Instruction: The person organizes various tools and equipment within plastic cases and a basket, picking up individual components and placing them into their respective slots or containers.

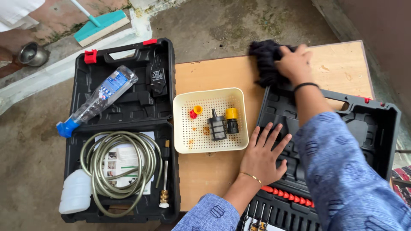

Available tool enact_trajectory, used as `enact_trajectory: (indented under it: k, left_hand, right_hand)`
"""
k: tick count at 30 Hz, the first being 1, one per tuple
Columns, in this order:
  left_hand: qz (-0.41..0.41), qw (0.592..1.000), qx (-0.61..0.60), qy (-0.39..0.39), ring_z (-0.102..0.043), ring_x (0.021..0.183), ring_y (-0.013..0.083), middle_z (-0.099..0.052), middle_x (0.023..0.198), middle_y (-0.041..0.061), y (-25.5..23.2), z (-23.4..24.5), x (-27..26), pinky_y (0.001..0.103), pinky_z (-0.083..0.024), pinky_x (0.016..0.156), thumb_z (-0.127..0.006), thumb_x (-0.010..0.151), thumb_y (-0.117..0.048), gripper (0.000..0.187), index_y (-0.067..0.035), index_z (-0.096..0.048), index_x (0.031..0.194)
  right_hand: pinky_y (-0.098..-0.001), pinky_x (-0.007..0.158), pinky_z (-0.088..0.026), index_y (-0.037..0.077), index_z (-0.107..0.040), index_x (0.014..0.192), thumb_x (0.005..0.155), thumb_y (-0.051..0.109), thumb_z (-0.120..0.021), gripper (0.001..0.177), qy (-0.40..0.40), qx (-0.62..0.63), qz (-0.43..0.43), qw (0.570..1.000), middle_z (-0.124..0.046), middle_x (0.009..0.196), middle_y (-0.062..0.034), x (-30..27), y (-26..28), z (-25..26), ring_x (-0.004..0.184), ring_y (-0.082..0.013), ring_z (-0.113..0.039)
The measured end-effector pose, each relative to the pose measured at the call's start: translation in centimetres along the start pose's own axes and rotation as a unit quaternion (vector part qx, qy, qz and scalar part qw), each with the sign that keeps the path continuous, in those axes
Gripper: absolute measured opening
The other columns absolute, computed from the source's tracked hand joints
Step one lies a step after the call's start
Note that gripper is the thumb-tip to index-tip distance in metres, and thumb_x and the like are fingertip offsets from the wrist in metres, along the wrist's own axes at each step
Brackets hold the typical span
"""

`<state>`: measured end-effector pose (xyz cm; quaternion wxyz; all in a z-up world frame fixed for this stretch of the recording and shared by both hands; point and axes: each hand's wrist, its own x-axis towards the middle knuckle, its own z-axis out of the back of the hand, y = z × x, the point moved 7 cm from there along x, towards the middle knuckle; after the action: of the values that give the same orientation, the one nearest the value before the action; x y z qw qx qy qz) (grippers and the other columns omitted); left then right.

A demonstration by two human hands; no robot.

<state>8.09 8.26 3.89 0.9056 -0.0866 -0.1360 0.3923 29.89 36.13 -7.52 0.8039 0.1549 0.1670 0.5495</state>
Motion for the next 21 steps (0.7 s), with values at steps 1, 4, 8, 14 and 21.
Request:
enact_trajectory:
  k: [1, 4, 8, 14, 21]
  left_hand:
    - [0.002, 1.0, 0.002, 0.0, -0.026, 0.156, 0.0304, -0.035, 0.167, 0.01, -0.1, -0.1, 0.0, 0.051, -0.013, 0.129, -0.064, 0.082, -0.045, 0.078, -0.024, -0.048, 0.155]
    - [0.007, 1.0, 0.003, 0.0, -0.027, 0.156, 0.0299, -0.034, 0.168, 0.009, 0.0, -0.3, 0.0, 0.051, -0.012, 0.13, -0.064, 0.083, -0.045, 0.077, -0.026, -0.047, 0.156]
    - [0.012, 1.0, -0.02, 0.004, -0.028, 0.157, 0.031, -0.034, 0.169, 0.01, 0.3, -0.3, 0.0, 0.051, -0.012, 0.131, -0.064, 0.084, -0.045, 0.077, -0.025, -0.047, 0.157]
    - [-0.005, 1.0, -0.018, 0.0, -0.027, 0.158, 0.0323, -0.033, 0.17, 0.011, 0.1, -0.3, 0.2, 0.051, -0.012, 0.131, -0.065, 0.085, -0.048, 0.078, -0.025, -0.047, 0.157]
    - [-0.005, 1.0, -0.013, 0.01, -0.024, 0.158, 0.0336, -0.031, 0.169, 0.013, -0.2, -0.6, 0.4, 0.052, -0.011, 0.131, -0.062, 0.087, -0.054, 0.078, -0.024, -0.044, 0.157]
  right_hand:
    - [-0.0685, 0.113, -0.027, 0.028, -0.055, 0.147, 0.09, 0.039, -0.069, 0.06, -0.003, -0.046, 0.017, 0.999, -0.038, 0.151, -0.0339, 1.5, -2.2, -0.6, 0.143, -0.0584, -0.023]
    - [-0.0746, 0.112, -0.007, 0.019, -0.05, 0.149, 0.087, 0.027, -0.063, 0.064, 0.001, -0.112, 0.007, 0.994, -0.05, 0.143, -0.0344, 5.5, -8.2, -0.4, 0.144, -0.0575, -0.022]
    - [-0.0656, 0.109, -0.031, 0.019, -0.063, 0.14, 0.09, 0.025, -0.063, 0.051, -0.078, -0.177, 0.02, 0.981, -0.057, 0.142, -0.0338, 1.7, -21.1, 6.9, 0.136, -0.0538, -0.042]
    - [-0.0506, 0.104, -0.051, 0.01, -0.062, 0.133, 0.093, 0.033, -0.073, 0.048, -0.103, -0.039, -0.024, 0.994, -0.069, 0.124, -0.0298, -2.1, -29.0, 11.2, 0.115, -0.0461, -0.064]
    - [-0.0609, 0.093, -0.049, 0.026, -0.06, 0.15, 0.079, 0.03, -0.077, 0.073, -0.03, -0.12, -0.032, 0.992, -0.048, 0.141, -0.0343, 0.8, -14.7, 7.2, 0.117, -0.0589, -0.049]
